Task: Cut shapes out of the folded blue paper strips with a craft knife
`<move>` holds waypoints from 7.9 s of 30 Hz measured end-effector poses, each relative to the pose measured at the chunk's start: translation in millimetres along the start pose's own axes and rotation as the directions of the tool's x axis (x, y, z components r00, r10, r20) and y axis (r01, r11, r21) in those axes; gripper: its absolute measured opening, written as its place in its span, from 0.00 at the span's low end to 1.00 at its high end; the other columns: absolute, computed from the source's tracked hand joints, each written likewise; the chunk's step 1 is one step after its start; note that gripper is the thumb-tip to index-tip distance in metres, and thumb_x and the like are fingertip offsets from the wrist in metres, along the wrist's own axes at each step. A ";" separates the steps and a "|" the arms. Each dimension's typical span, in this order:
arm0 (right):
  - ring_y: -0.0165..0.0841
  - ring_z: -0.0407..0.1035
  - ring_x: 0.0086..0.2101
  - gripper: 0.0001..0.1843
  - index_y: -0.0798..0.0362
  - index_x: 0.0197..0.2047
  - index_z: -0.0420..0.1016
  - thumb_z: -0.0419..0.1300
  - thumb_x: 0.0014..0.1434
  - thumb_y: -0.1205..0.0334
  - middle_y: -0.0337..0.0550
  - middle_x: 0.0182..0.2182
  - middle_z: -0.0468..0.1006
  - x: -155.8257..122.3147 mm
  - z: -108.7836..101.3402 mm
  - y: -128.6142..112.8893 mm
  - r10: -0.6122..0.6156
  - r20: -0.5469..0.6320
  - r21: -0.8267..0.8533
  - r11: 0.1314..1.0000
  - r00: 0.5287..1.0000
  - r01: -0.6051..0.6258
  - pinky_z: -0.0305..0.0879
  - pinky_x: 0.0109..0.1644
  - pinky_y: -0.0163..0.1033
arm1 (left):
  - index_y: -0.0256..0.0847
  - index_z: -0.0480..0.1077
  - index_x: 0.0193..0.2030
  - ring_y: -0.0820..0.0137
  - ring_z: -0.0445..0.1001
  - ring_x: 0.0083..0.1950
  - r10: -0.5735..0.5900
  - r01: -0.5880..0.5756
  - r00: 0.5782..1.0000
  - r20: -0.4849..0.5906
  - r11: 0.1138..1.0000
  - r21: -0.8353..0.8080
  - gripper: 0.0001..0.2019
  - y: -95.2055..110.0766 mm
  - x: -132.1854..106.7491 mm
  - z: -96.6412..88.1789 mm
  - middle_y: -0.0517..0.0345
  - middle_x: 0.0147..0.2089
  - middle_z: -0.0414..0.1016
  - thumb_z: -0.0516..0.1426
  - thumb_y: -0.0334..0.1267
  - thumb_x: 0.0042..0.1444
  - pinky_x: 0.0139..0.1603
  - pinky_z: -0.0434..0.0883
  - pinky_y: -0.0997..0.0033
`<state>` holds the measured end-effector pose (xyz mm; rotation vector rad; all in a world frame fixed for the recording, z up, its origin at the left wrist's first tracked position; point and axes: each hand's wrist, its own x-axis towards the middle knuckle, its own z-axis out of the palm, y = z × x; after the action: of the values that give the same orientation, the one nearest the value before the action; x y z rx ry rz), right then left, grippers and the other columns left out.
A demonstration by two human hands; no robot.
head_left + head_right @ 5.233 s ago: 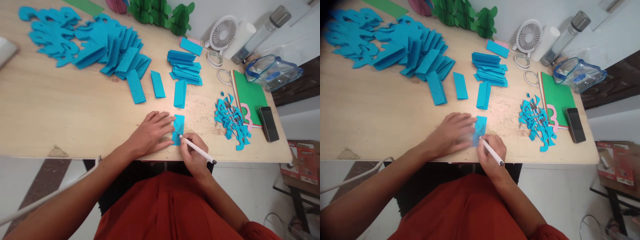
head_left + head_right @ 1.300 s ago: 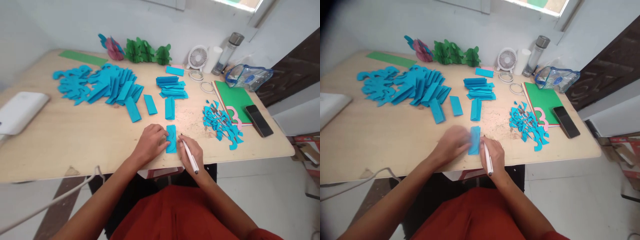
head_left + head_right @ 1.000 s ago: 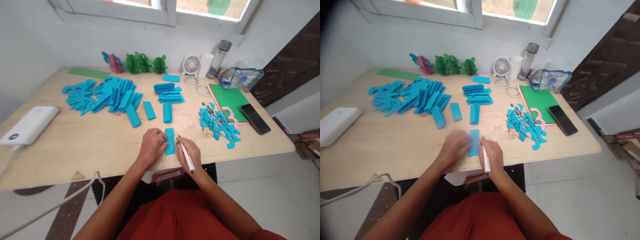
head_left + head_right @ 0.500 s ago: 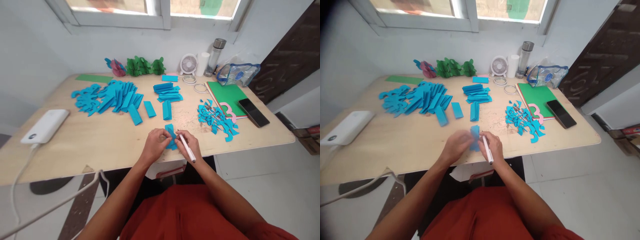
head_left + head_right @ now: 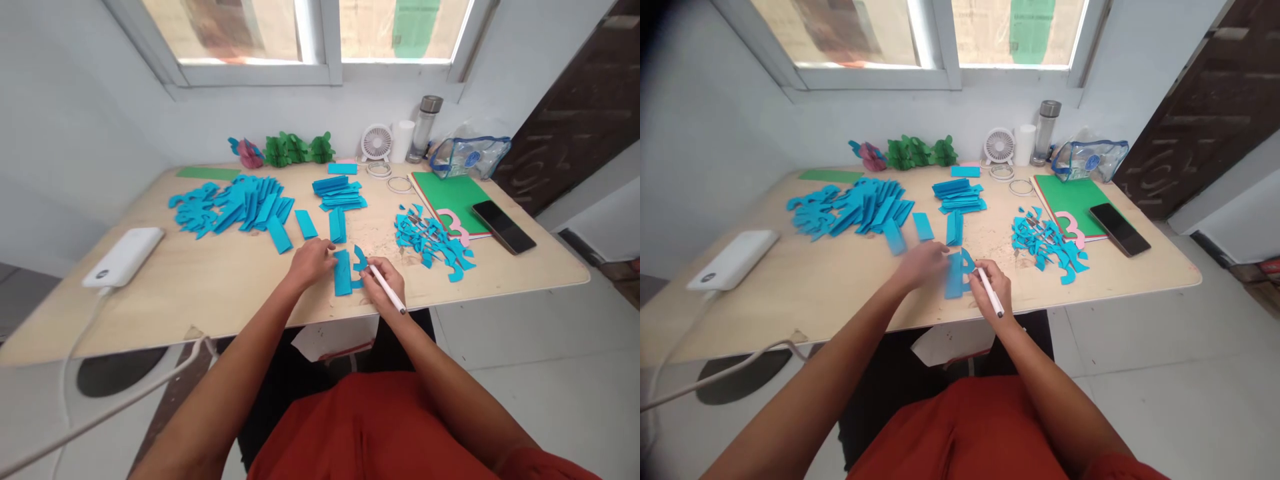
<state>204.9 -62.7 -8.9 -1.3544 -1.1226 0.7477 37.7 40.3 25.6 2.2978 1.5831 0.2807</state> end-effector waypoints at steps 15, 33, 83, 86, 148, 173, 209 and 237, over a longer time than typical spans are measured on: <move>0.32 0.72 0.28 0.14 0.51 0.41 0.75 0.62 0.52 0.56 0.37 0.27 0.78 -0.3 -2.3 0.7 0.003 0.011 -0.020 1.000 1.000 -0.002 0.69 0.32 0.34 | 0.38 0.68 0.57 0.62 0.74 0.52 -0.083 0.083 0.996 -0.031 0.997 0.003 0.17 14.8 -0.1 9.7 0.49 0.56 0.71 0.57 0.44 0.65 0.52 0.75 0.54; 0.34 0.71 0.29 0.13 0.51 0.42 0.77 0.62 0.55 0.55 0.40 0.29 0.77 -6.2 -3.2 -0.1 0.030 0.017 -0.128 0.991 0.999 -0.028 0.69 0.32 0.36 | 0.41 0.71 0.34 0.66 0.76 0.39 -0.174 0.120 0.937 -0.303 0.975 -0.188 0.04 -74.3 63.1 -92.6 0.59 0.35 0.78 0.58 0.33 0.50 0.39 0.69 0.69; 0.34 0.72 0.26 0.13 0.51 0.40 0.79 0.61 0.57 0.53 0.43 0.31 0.80 -11.3 -5.7 -2.5 0.060 0.020 -0.193 0.980 0.998 -0.055 0.71 0.29 0.36 | 0.46 0.76 0.34 0.57 0.72 0.60 0.112 -0.166 0.909 -0.402 0.981 -0.101 0.10 -73.4 27.4 -33.5 0.49 0.49 0.80 0.53 0.31 0.59 0.67 0.60 0.48; 0.34 0.73 0.27 0.12 0.51 0.41 0.78 0.61 0.57 0.53 0.43 0.32 0.80 -11.7 -5.6 -0.9 0.055 0.022 -0.185 0.981 0.998 -0.050 0.71 0.30 0.36 | 0.45 0.75 0.34 0.56 0.75 0.56 -0.083 -0.091 0.866 -0.492 0.943 -0.319 0.06 -63.4 14.1 -28.2 0.49 0.45 0.81 0.56 0.36 0.57 0.64 0.64 0.49; 0.28 0.67 0.22 0.10 0.52 0.41 0.75 0.62 0.57 0.56 0.35 0.24 0.74 -13.8 -4.3 -12.6 0.124 0.017 -0.099 0.988 0.992 -0.122 0.65 0.25 0.30 | 0.42 0.71 0.50 0.59 0.76 0.51 0.191 -0.180 0.939 -0.286 0.981 0.064 0.13 -13.2 25.8 -4.4 0.51 0.50 0.79 0.58 0.39 0.59 0.50 0.71 0.61; 0.31 0.70 0.26 0.11 0.52 0.41 0.76 0.61 0.58 0.56 0.40 0.29 0.77 -12.3 -4.1 -18.5 0.046 0.014 -0.144 0.989 0.999 -0.043 0.70 0.30 0.34 | 0.45 0.75 0.46 0.59 0.75 0.48 0.100 -0.073 0.967 -0.233 0.990 0.123 0.12 2.5 29.6 -1.3 0.50 0.42 0.80 0.53 0.36 0.59 0.46 0.71 0.63; 0.33 0.72 0.28 0.12 0.52 0.41 0.78 0.61 0.57 0.55 0.43 0.31 0.79 -13.0 -5.7 -20.4 0.018 0.017 -0.176 0.984 1.000 -0.015 0.71 0.31 0.36 | 0.44 0.78 0.43 0.58 0.78 0.46 -0.056 0.065 0.974 -0.219 0.997 0.032 0.15 6.1 38.9 -5.6 0.49 0.44 0.82 0.49 0.37 0.62 0.42 0.69 0.65; 0.33 0.70 0.29 0.11 0.52 0.42 0.76 0.61 0.56 0.57 0.42 0.31 0.78 -13.3 -5.7 -13.0 0.085 0.036 -0.126 0.989 0.996 -0.080 0.68 0.31 0.35 | 0.43 0.70 0.24 0.64 0.74 0.31 -0.138 0.137 0.976 -0.166 0.990 -0.018 0.13 -6.6 -19.0 -51.5 0.58 0.27 0.77 0.57 0.43 0.58 0.29 0.58 0.68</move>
<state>203.3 -78.7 2.0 -1.5037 -1.1668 0.7792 7.3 33.0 71.2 2.1958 1.8105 0.4530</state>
